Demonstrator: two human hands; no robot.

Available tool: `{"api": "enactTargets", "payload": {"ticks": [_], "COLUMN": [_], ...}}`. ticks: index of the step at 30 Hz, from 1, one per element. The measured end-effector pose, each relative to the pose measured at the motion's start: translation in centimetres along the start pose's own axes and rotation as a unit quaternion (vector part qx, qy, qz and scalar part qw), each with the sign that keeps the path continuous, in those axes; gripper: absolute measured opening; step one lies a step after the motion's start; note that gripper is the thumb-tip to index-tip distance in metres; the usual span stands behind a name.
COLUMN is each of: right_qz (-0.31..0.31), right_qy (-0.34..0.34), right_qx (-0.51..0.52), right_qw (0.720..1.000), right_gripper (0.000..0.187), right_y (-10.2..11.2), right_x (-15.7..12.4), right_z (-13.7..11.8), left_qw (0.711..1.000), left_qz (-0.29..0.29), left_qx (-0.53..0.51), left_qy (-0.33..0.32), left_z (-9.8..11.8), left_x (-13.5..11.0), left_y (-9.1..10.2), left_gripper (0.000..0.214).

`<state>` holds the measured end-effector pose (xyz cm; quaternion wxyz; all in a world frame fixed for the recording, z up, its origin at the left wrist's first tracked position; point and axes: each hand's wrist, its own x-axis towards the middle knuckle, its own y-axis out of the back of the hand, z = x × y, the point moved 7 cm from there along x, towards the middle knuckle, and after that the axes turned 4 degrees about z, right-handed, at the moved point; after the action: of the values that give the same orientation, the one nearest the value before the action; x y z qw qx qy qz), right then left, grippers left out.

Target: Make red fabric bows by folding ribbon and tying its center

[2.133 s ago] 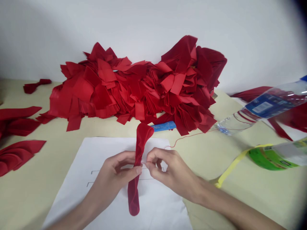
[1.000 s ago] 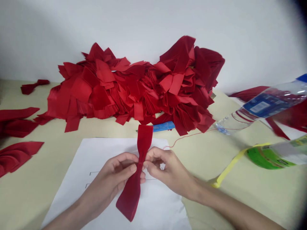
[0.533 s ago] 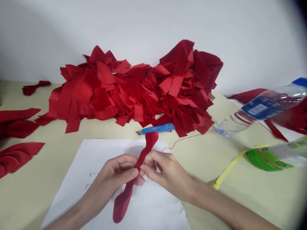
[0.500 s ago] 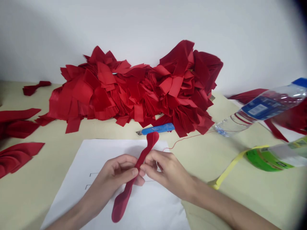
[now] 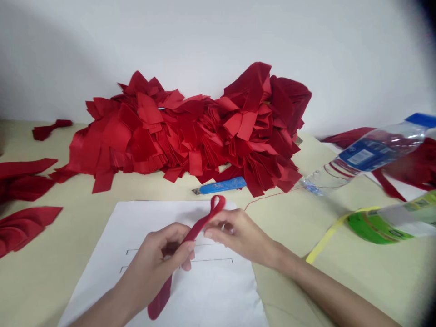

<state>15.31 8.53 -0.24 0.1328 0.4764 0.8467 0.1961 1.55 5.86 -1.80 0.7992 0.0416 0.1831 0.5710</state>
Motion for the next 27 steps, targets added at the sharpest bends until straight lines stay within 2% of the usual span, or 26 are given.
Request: {"api": "enactTargets", "payload": {"ticks": [2,4,6,8,10,12,13,15,18,23,27], "right_qz": [-0.031,-0.034,-0.009,0.016,0.038,0.071,0.085,0.105,0.117,0.096,0.110], "right_qy": [-0.061,-0.102,-0.133,-0.149,-0.151,-0.146,-0.146,-0.148,-0.162,-0.192,-0.189], "right_qx": [0.155,0.244,0.252,0.230,0.205,0.176,0.161,0.147,0.168,0.213,0.141], "right_qw": [0.986,0.964,0.959,0.962,0.966,0.971,0.972,0.972,0.965,0.953,0.966], "right_gripper": [0.033,0.044,0.041,0.032,0.027,0.025,0.024,0.022,0.021,0.023,0.020], "right_y": [0.3,0.5,0.6,0.7,1.0,1.7,2.1,2.8,3.4,2.9,3.4], "right_x": [0.0,-0.1,-0.2,-0.2,-0.1,0.0,0.1,0.2,0.3,0.1,0.3], "right_z": [0.3,0.4,0.6,1.1,1.6,2.1,2.3,2.6,3.0,3.6,4.0], "left_qw": [0.991,0.965,0.933,0.921,0.940,0.969,0.979,0.991,0.991,0.977,0.969], "left_qz": [0.056,0.100,0.116,0.106,0.072,0.032,0.011,-0.030,-0.075,-0.070,-0.013], "left_qx": [0.110,0.210,0.276,0.303,0.288,0.235,0.201,0.126,0.026,-0.132,-0.165], "left_qy": [-0.053,-0.123,-0.198,-0.222,-0.165,-0.071,-0.030,0.034,0.105,0.154,0.186], "left_z": [-0.1,0.0,0.2,0.3,0.0,-0.4,-0.6,-1.0,-2.1,-3.6,-4.5], "left_x": [-0.3,-0.6,-1.0,-0.9,-0.3,0.3,0.6,1.0,1.4,1.8,2.1], "left_y": [0.7,0.9,0.7,0.5,0.8,1.7,2.3,3.4,4.8,5.3,5.6], "left_gripper": [0.012,0.010,0.017,0.023,0.031,0.047,0.046,0.026,0.018,0.015,0.020]}}
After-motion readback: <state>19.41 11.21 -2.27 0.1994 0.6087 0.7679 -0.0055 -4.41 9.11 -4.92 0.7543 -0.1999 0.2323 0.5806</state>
